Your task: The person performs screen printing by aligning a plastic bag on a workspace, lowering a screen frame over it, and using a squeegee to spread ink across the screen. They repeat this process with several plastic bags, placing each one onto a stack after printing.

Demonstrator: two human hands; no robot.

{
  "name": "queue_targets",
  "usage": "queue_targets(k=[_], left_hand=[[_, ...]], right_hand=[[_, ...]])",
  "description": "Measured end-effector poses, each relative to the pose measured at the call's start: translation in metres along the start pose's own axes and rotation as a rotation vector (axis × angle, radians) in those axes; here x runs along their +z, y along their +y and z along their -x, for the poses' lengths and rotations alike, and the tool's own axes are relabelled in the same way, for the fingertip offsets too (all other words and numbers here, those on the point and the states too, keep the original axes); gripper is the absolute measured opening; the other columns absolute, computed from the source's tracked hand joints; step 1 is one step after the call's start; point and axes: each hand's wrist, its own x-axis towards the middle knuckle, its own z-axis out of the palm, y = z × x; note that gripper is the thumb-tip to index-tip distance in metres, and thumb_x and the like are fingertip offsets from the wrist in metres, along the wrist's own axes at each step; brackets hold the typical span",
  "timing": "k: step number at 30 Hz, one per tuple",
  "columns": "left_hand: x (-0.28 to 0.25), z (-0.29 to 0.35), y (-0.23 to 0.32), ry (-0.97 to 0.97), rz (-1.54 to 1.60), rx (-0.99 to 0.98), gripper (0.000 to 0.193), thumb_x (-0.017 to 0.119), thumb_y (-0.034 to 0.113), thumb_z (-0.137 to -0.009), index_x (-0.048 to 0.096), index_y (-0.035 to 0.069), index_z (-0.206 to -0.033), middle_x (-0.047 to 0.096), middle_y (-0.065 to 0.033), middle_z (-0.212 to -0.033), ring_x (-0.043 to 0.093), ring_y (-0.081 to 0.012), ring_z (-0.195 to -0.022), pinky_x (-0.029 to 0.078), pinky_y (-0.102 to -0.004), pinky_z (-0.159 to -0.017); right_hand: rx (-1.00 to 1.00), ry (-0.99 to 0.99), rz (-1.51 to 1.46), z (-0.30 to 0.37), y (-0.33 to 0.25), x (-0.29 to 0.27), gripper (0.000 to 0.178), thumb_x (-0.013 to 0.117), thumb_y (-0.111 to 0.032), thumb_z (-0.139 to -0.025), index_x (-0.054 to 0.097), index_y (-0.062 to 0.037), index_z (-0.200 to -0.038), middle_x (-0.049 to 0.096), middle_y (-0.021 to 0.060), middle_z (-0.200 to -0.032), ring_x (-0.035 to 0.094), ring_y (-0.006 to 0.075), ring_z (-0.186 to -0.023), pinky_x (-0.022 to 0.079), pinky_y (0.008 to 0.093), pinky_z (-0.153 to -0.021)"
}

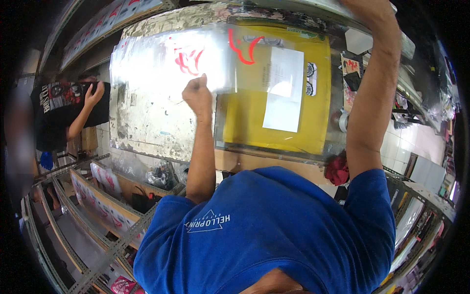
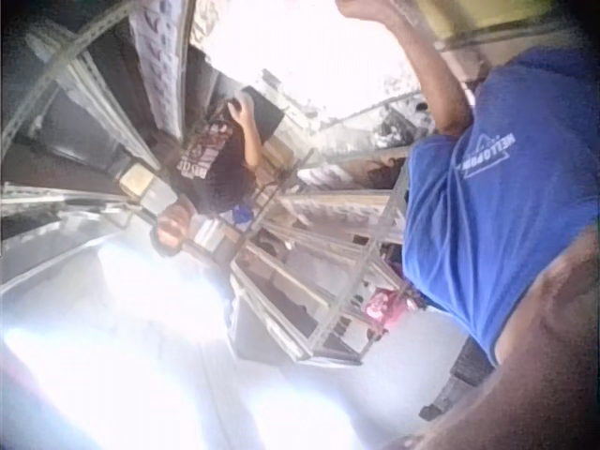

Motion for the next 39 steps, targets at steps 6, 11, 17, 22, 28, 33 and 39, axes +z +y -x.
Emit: queue_targets(k=[6,11,17,22,28,33,39], left_hand=[[-0.101,-0.068,-0.044,0.292,-0.253,0.070,0.024,0.076,0.015,-0.086,0.071,-0.008,-0.078,0.065,-0.0073,-0.067,0.052,-0.0124,-0.061,0.044,-0.0291,-0.059],[-0.115,-0.073,-0.031,0.769,-0.986,0.373,0.034,0.075,0.024,-0.084,0.070,-0.004,-0.102,0.069,-0.0185,-0.095,0.064,-0.0344,-0.088,0.048,-0.0464,-0.078],[-0.016,0.001,-0.024,-0.040,-0.575,0.756,0.031,0.086,0.025,-0.069,0.071,0.011,-0.093,0.063,-0.0029,-0.101,0.057,-0.0270,-0.097,0.043,-0.0428,-0.081],[0.019,0.034,-0.055,-0.208,-0.663,0.490,0.026,0.083,0.025,-0.073,0.076,0.012,-0.094,0.065,-0.0024,-0.094,0.059,-0.0234,-0.090,0.044,-0.0409,-0.078],[0.019,0.001,-0.065,-0.002,-0.260,0.402,0.009,0.078,0.009,-0.079,0.073,0.004,-0.084,0.065,-0.0063,-0.081,0.059,-0.0221,-0.073,0.047,-0.0340,-0.068],[0.014,-0.007,-0.001,-0.328,-0.152,0.556,0.013,0.079,0.004,-0.077,0.075,0.003,-0.089,0.068,-0.0098,-0.095,0.064,-0.0232,-0.091,0.050,-0.0315,-0.080],[0.041,0.048,0.000,-0.668,-0.643,0.672,0.047,0.074,0.042,-0.083,0.070,0.016,-0.121,0.054,-0.0130,-0.139,0.046,-0.0350,-0.131,0.032,-0.0556,-0.106]], right_hand=[[0.016,0.034,0.009,0.003,-0.006,0.004,0.041,0.065,-0.022,-0.075,0.073,-0.0065,-0.112,0.071,0.0200,-0.105,0.067,0.0317,-0.097,0.051,0.0375,-0.089],[0.038,0.010,0.014,0.004,-0.004,0.001,0.041,0.065,-0.023,-0.076,0.073,-0.0066,-0.113,0.071,0.0203,-0.106,0.066,0.0322,-0.098,0.051,0.0381,-0.090],[-0.035,0.065,0.123,0.011,-0.016,0.000,0.040,0.064,-0.022,-0.077,0.073,-0.0072,-0.113,0.070,0.0205,-0.108,0.064,0.0325,-0.100,0.049,0.0382,-0.093],[0.010,0.004,0.044,0.000,-0.005,0.002,0.040,0.063,-0.022,-0.077,0.073,-0.0070,-0.112,0.070,0.0207,-0.107,0.064,0.0332,-0.101,0.049,0.0388,-0.094],[0.175,-0.146,-0.216,-0.028,0.066,-0.005,0.041,0.063,-0.022,-0.077,0.073,-0.0053,-0.112,0.070,0.0213,-0.107,0.064,0.0342,-0.101,0.049,0.0398,-0.094],[-0.065,0.120,0.151,0.004,-0.010,0.003,0.040,0.063,-0.023,-0.077,0.073,-0.0035,-0.110,0.071,0.0207,-0.104,0.066,0.0330,-0.096,0.051,0.0388,-0.089],[0.066,-0.137,-0.139,-0.005,-0.024,-0.021,0.039,0.064,-0.023,-0.077,0.073,-0.0016,-0.108,0.073,0.0199,-0.100,0.068,0.0314,-0.087,0.053,0.0365,-0.083]])
